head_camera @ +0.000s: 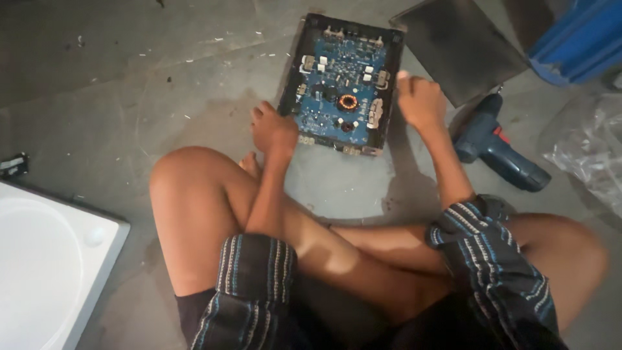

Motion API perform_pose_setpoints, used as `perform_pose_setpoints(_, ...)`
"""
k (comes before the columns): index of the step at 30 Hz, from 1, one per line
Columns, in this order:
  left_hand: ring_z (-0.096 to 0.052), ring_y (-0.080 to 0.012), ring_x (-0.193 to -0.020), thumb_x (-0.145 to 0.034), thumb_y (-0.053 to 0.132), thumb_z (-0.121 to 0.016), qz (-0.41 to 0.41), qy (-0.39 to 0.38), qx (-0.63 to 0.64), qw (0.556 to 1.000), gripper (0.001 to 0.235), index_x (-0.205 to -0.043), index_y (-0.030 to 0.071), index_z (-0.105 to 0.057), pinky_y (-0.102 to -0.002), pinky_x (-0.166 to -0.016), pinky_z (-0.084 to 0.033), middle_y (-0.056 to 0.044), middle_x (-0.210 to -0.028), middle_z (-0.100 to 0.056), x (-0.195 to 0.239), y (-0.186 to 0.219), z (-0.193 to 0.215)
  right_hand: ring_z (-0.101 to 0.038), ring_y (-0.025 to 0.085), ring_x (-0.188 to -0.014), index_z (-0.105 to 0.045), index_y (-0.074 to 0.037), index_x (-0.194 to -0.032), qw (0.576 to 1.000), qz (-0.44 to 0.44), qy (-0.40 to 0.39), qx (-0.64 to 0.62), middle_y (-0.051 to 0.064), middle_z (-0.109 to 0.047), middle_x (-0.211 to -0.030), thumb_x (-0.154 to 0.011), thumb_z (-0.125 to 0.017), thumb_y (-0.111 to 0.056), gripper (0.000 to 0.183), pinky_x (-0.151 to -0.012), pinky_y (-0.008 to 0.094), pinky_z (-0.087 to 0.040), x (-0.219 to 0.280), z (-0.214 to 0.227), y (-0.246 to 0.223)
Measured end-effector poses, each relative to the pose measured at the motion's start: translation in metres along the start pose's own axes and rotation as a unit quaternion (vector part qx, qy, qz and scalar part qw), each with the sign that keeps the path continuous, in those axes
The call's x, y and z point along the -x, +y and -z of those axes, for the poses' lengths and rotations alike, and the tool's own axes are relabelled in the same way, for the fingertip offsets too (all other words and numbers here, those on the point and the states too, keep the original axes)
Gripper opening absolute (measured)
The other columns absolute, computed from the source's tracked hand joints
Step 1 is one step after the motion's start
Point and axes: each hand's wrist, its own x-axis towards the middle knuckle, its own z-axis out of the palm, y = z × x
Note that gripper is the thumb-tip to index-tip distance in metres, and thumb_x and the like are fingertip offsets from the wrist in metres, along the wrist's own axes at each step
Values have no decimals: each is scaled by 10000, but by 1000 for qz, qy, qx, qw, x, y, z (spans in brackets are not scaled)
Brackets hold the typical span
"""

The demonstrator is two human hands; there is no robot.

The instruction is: The person uses a cordless drill to remove screws from the casing of an electronic device. After removing the cover, the person continues to unscrew components from the internal circuit board.

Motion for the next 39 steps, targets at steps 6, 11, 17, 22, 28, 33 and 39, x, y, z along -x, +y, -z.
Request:
perform_pose_setpoints(6, -697, -449, -959, -764, 134, -713, -39, -24, 2, 999, 215, -921, -9, -752, -480, -873, -566, -275, -1045, -705, -14, -20, -18, -698, 445, -722, -682, -7, -980, 972, 100, 48, 205, 250, -716, -838, -1011, -589, -235, 248, -621, 551, -547, 36, -16, -33)
perform_pose_setpoints(11, -702, -456, -911, -660, 154, -745, -36, -127, 64, 989, 248, -836, -21, -737, -490, -811, -563, -298, -921, -711, -26, -37, -29, -707, 442, -746, -661, -25, -1028, 966, 119, 35, 226, 242, -724, -872, -1026, -599, -227, 212, -658, 538, -561, 40, -17, -16)
perform_pose_setpoints(17, -758, -393, -835, -653, 119, -727, -54, -340, 18, 939, 236, -808, -59, -732, -425, -723, -601, -290, -841, -727, -34, -27, -20, -709, 444, -779, -664, -17, -1029, 959, 97, -9, 264, 247, -723, -877, -1055, -574, -255, 256, -676, 544, -564, 60, 10, -2)
perform_pose_setpoints(22, -795, -357, -867, -670, 142, -761, -43, -456, -8, 889, 338, -946, -34, -676, -432, -713, -604, -244, -918, -781, -26, -14, 4, -700, 467, -886, -688, -51, -1061, 956, 73, -115, 261, 258, -725, -963, -1072, -550, -304, 288, -779, 562, -546, 88, 70, 10)
perform_pose_setpoints(28, -599, -417, -1181, -790, 314, -731, -157, -285, -87, 942, 423, -1116, 49, -682, -492, -968, -480, -242, -1224, -645, -114, 13, 65, -655, 473, -1110, -712, -114, -1288, 950, -5, -146, 276, 247, -705, -1224, -977, -649, -458, 468, -947, 555, -521, 76, 163, 66)
perform_pose_setpoints(33, -668, -420, -1106, -894, 387, -717, -196, -215, -31, 956, 396, -1066, 31, -727, -484, -973, -522, -239, -1150, -715, -137, 21, 84, -553, 463, -1278, -540, -46, -1436, 960, 21, -154, 235, 295, -564, -1381, -768, -835, -471, 845, -1036, 520, -474, 100, 171, 134)
perform_pose_setpoints(39, -670, -454, -998, -857, 383, -729, -137, -121, 5, 983, 387, -1022, 35, -689, -511, -843, -541, -255, -1051, -701, -119, 29, 35, -528, 480, -1276, -374, -104, -1536, 953, 11, -174, 250, 270, -516, -1394, -611, -940, -341, 1110, -1038, 544, -465, 93, 141, 143)
